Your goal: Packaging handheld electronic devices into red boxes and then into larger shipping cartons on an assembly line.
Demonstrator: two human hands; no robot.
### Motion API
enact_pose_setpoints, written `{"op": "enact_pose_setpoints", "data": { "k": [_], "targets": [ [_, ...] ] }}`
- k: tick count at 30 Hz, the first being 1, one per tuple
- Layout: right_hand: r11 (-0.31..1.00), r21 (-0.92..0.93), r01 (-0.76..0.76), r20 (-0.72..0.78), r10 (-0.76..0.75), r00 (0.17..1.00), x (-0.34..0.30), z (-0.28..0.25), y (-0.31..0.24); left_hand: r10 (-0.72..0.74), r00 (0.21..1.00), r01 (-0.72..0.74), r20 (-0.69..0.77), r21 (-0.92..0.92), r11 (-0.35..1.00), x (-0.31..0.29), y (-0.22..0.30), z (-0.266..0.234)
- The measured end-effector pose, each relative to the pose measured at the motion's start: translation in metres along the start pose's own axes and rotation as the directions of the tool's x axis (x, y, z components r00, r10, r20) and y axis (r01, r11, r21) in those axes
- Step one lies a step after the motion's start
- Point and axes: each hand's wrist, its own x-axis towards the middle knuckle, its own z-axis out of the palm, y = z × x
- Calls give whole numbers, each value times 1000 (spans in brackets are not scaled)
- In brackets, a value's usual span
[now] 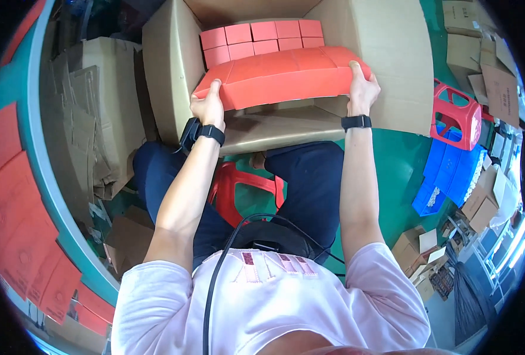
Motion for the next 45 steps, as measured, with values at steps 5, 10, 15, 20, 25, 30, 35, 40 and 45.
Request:
{"op": "enact_pose_setpoints", "data": {
  "k": [5, 10, 15, 20, 25, 30, 35, 40, 45],
  "targets": [
    [921, 335, 198, 5, -212, 977, -50, -57, -54, 124, 991, -133, -55, -212, 968, -34, 23, -34],
    [743, 429, 514, -163, -496, 853, -92, -139, -126, 137, 989, -80, 58, -572, 816, -89, 50, -46],
    [713, 495, 496, -159, -487, 859, -107, -162, -136, 195, 975, -73, 104, -682, 728, -98, 70, -62],
    [665, 478, 574, -182, -564, 806, -144, -169, -161, 211, 977, -115, 35, -743, 659, -103, 79, -80],
    [532, 356, 768, -257, -735, 628, -193, -194, -218, 158, 979, 21, 126, -842, 538, -122, 107, -96],
    [289, 324, 901, -348, -849, 397, -253, -240, -264, 219, 948, 151, 232, -931, 332, -138, 123, -109],
    [-334, -779, 531, 99, -901, -421, -253, -346, -294, 358, 925, 59, 129, -978, 200, -181, 165, -157],
    [-271, 131, 954, -462, -868, -183, -257, -369, -283, 483, 876, -51, 8, -993, 109, -239, 184, -190],
    [-349, 125, 929, -609, -766, -206, -244, -435, -283, 565, 796, -281, -219, -959, 24, -312, 201, -256]
  ]
}}
